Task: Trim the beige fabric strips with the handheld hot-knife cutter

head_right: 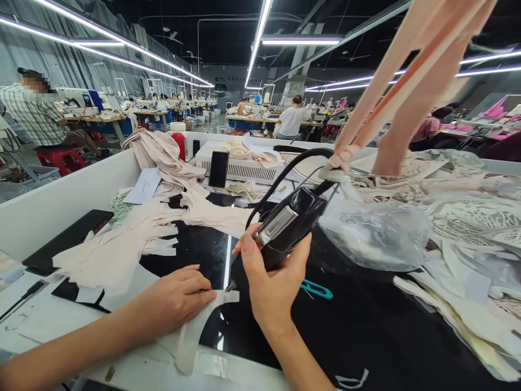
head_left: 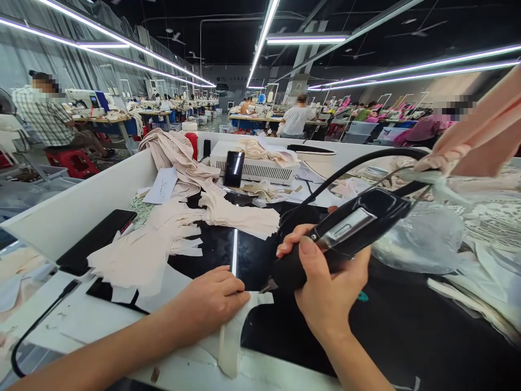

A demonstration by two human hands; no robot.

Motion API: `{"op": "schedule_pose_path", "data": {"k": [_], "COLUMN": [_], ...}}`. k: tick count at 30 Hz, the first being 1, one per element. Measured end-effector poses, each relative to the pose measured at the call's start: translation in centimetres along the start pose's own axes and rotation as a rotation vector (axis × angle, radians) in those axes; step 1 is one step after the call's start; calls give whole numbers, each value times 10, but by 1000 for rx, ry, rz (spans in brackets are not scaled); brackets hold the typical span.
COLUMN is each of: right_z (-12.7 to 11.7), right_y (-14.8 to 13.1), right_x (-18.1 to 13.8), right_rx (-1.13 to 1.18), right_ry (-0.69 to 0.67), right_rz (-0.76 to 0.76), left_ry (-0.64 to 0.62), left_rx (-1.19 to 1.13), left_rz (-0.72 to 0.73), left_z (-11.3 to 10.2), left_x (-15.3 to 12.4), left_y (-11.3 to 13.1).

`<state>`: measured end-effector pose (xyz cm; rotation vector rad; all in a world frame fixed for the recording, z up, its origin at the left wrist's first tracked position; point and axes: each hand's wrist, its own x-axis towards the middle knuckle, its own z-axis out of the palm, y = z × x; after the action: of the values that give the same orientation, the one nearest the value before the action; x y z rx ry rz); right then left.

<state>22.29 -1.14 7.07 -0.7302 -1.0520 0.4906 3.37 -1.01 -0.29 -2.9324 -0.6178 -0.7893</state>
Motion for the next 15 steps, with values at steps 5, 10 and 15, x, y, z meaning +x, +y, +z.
{"op": "schedule_pose_path", "data": {"k": [5,10,15], "right_z": [4,3,-6], "right_y": [5,3,1], "right_x": [-3,-1,2], "right_rx": [-2,-30,-39], "right_ry": [-17,-20,30], "right_rz": [-18,-16,-9], "left_ry": [7,17,-2], "left_rx": [3,-11,-14], "left_rz": [2,0,-5], "left_z": [-2,-1,-2], "left_x": [2,3,3], "left_y": [2,2,3]}}
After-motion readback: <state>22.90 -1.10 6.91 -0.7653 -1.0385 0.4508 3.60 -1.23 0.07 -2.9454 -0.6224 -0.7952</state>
